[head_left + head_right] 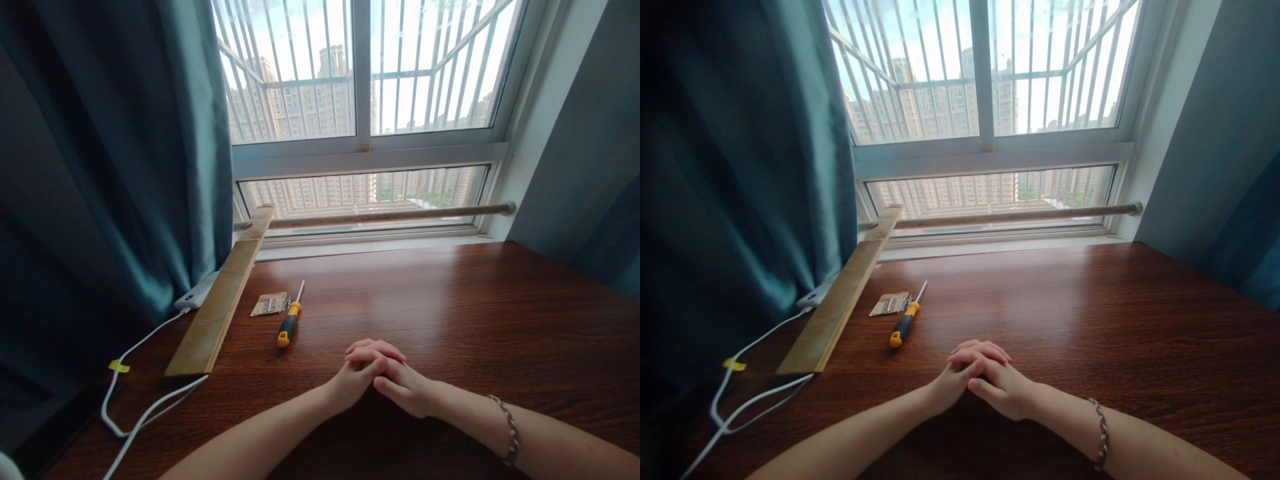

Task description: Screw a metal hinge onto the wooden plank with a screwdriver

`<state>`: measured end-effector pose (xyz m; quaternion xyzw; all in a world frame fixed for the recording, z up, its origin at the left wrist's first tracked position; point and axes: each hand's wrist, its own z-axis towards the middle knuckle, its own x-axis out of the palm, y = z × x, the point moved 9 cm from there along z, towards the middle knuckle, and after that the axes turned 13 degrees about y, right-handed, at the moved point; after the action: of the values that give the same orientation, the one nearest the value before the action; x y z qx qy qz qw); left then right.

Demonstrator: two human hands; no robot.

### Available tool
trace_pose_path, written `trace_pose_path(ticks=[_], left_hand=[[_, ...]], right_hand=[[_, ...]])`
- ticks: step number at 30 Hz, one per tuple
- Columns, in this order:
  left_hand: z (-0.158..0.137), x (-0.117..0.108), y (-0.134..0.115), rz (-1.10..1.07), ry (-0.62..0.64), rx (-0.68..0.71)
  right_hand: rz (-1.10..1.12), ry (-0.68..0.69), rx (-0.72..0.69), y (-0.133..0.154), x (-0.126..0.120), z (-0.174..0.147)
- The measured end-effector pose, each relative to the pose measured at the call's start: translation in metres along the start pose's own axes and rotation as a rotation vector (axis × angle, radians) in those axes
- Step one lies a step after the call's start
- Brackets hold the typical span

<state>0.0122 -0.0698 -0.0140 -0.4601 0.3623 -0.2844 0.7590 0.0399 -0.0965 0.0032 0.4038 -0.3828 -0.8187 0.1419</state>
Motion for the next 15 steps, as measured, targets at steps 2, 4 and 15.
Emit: trace_pose_path(ticks=[2, 4, 15], left_hand=[[-0.0003, -0.0002, 0.0016, -0.002, -0.005, 0.002], [-0.0005, -0.0007, 0.0025, -0.007, -0.013, 0.005], [0.0, 0.0002, 0.0012, 0.004, -0.007, -0.016]], right_hand=[[0.004, -0.001, 0.002, -0.0006, 0.0001, 0.0], [0.005, -0.001, 0.007, -0.0014, 0.0001, 0.0], [0.011, 0.003, 0.009, -0.0017, -0.0002, -0.0007]])
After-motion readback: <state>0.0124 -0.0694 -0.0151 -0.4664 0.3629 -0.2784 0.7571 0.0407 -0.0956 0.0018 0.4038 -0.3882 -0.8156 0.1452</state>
